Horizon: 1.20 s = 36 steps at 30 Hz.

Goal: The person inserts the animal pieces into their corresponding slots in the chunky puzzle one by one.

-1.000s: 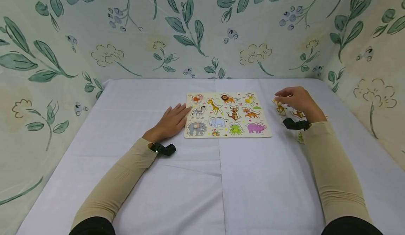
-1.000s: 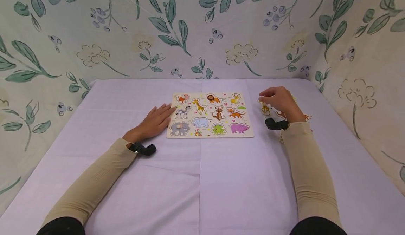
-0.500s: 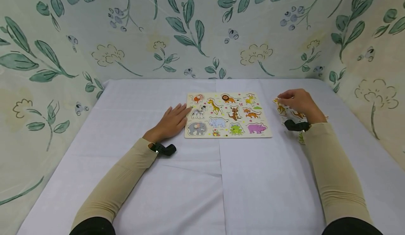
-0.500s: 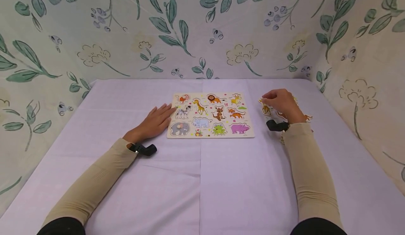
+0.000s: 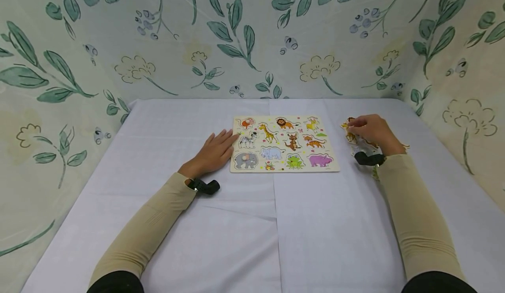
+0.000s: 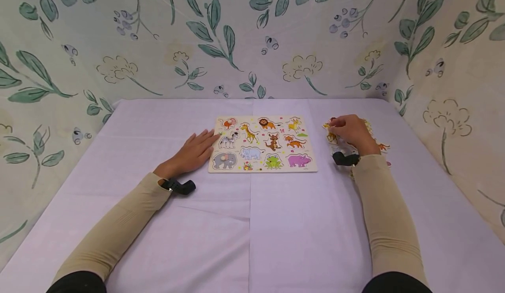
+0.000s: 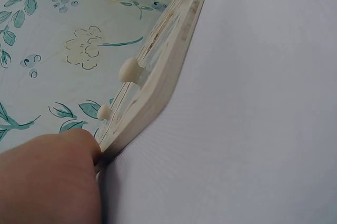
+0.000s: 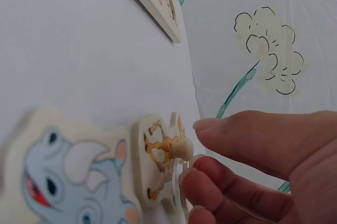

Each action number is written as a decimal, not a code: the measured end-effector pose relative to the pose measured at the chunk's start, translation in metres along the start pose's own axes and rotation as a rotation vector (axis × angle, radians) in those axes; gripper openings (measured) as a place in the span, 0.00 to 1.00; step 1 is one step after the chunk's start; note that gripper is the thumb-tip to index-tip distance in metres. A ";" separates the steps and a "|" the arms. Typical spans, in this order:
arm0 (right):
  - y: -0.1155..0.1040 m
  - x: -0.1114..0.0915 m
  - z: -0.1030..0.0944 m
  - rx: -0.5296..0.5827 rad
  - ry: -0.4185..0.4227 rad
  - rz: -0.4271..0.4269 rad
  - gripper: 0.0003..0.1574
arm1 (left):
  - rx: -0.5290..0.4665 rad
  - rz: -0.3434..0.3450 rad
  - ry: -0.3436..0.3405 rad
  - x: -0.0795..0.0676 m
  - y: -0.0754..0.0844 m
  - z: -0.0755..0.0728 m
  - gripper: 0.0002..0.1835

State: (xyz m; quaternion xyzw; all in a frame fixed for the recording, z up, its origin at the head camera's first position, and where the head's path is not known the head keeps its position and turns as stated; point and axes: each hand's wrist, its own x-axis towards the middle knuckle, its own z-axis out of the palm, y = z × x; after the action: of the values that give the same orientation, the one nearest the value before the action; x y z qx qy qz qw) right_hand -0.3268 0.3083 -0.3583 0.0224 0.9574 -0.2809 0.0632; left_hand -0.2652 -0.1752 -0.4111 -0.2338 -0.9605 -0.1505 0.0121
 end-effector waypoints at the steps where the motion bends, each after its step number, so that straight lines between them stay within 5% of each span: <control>1: 0.000 0.000 0.000 -0.003 0.004 -0.002 0.26 | 0.003 -0.002 -0.001 0.000 0.000 0.000 0.28; 36: 0.002 0.006 0.012 -0.003 0.059 -0.019 0.18 | -0.003 0.001 0.008 0.000 -0.001 0.000 0.28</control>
State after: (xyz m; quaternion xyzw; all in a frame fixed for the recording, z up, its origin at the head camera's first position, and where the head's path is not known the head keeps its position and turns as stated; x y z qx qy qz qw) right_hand -0.3308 0.3032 -0.3704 0.0217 0.9594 -0.2795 0.0322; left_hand -0.2657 -0.1756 -0.4117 -0.2339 -0.9600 -0.1530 0.0157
